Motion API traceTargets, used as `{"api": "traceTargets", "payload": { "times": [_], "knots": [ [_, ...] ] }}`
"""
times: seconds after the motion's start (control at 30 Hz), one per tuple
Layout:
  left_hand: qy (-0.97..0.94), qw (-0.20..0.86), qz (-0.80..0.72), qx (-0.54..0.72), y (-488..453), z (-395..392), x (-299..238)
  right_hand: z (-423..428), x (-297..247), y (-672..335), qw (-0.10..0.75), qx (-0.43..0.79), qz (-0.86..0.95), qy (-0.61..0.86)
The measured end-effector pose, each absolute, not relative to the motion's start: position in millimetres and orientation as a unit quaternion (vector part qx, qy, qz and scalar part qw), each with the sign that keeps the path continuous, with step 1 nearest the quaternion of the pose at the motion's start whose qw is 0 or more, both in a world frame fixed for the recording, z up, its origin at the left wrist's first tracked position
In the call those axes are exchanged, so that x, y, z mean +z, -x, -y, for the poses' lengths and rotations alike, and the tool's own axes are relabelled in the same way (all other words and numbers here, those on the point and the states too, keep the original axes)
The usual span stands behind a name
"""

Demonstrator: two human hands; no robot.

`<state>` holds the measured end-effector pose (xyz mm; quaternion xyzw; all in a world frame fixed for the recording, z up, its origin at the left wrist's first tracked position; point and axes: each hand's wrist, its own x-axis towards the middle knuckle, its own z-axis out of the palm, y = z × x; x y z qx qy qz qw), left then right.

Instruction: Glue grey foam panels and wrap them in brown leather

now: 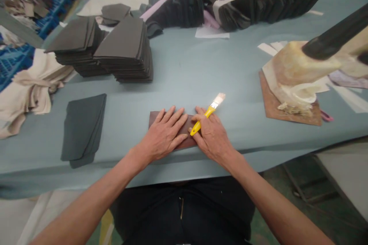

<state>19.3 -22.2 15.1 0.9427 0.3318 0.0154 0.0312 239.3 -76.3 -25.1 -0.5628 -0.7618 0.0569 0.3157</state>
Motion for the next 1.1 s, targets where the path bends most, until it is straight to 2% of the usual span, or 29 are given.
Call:
{"api": "traceTargets", "payload": {
  "times": [0.2,0.47,0.8,1.1],
  "knots": [
    [-0.934,0.048,-0.354,0.008,-26,14,19,75,-19,-255,0.299,0.071,0.754,0.58],
    [-0.912,0.062,-0.405,0.008,-30,4,21,97,-14,-297,0.357,0.022,0.695,0.623],
    [-0.856,0.047,-0.512,0.045,-29,6,16,109,-14,-285,0.384,0.037,0.669,0.635],
    [-0.853,0.057,-0.517,0.052,-29,7,17,108,-17,-281,0.4,0.037,0.637,0.658]
  ]
}}
